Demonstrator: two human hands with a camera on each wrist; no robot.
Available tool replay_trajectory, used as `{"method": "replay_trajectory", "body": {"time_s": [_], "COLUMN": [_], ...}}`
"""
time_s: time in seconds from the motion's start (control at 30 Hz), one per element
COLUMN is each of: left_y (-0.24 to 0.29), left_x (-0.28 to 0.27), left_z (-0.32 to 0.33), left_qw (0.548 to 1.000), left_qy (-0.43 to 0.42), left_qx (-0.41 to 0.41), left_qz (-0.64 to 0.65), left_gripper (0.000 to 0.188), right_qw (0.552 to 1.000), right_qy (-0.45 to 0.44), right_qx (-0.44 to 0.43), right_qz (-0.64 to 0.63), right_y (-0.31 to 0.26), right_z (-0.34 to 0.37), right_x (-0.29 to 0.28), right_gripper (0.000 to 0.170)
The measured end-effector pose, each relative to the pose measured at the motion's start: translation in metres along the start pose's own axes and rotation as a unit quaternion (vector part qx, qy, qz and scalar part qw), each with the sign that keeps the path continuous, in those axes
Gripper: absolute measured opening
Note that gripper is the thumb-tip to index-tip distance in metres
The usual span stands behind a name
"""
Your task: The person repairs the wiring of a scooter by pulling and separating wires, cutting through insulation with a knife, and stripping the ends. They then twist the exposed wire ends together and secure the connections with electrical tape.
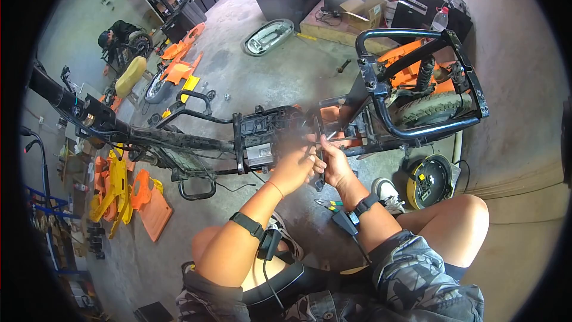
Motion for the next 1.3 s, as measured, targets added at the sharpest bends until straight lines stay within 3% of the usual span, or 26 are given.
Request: {"method": "replay_trajectory", "body": {"time_s": [0.4, 0.47, 0.5, 0.53, 0.57, 0.6, 0.63, 0.73, 0.77, 0.83, 0.93, 1.07, 1.3], "left_y": [0.014, 0.023, 0.003, -0.026, -0.014, -0.020, -0.003, 0.001, -0.010, -0.021, -0.019, -0.014, 0.002], "left_x": [-0.002, -0.010, -0.018, -0.032, -0.035, -0.035, -0.033, -0.042, -0.046, -0.052, -0.048, -0.036, -0.010], "left_z": [0.014, 0.017, 0.009, -0.007, -0.008, -0.006, 0.001, 0.009, 0.005, -0.001, -0.002, 0.001, -0.012], "left_qw": [0.997, 0.995, 0.995, 0.992, 0.986, 0.992, 0.992, 0.978, 0.978, 0.981, 0.988, 0.989, 0.984], "left_qy": [0.023, 0.075, 0.077, 0.086, 0.094, 0.079, 0.080, 0.149, 0.150, 0.153, 0.153, 0.146, 0.154], "left_qx": [-0.037, 0.011, 0.012, 0.053, 0.095, 0.036, 0.037, -0.052, -0.051, -0.034, 0.031, 0.017, 0.079], "left_qz": [-0.056, -0.059, -0.059, -0.081, -0.104, -0.090, -0.091, -0.139, -0.140, -0.111, -0.024, -0.014, 0.043], "left_gripper": [0.037, 0.029, 0.029, 0.029, 0.028, 0.035, 0.035, 0.039, 0.039, 0.039, 0.026, 0.024, 0.025], "right_qw": [1.000, 0.997, 0.997, 0.996, 0.994, 0.992, 0.992, 0.964, 0.964, 0.933, 0.938, 0.954, 0.961], "right_qy": [-0.006, -0.026, -0.028, -0.017, -0.006, 0.001, 0.000, 0.091, 0.090, 0.168, 0.191, 0.191, 0.213], "right_qx": [0.007, -0.002, -0.002, -0.021, -0.041, -0.051, -0.052, -0.113, -0.113, -0.159, -0.171, -0.131, -0.107], "right_qz": [0.024, 0.068, 0.069, 0.085, 0.100, 0.117, 0.118, 0.221, 0.222, 0.276, 0.231, 0.189, 0.144], "right_y": [0.006, 0.006, 0.008, 0.008, 0.009, 0.010, 0.012, 0.000, 0.002, -0.007, -0.005, 0.004, 0.018], "right_z": [-0.007, -0.010, -0.011, -0.012, -0.013, -0.015, -0.015, -0.006, -0.007, -0.003, 0.000, 0.000, 0.001], "right_x": [-0.001, 0.005, 0.008, 0.009, 0.007, 0.006, 0.005, 0.000, -0.006, -0.022, -0.034, -0.039, -0.045], "right_gripper": [0.051, 0.049, 0.049, 0.048, 0.048, 0.046, 0.046, 0.043, 0.043, 0.039, 0.033, 0.037, 0.039]}}
Point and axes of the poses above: each hand's wrist, its own z-axis away from the middle knuckle, its own x-axis out of the palm, y = z × x, the point moved 8 cm from there along -z, towards the middle knuckle, and after that the axes turned 11 degrees about -y, right-handed, at the moved point
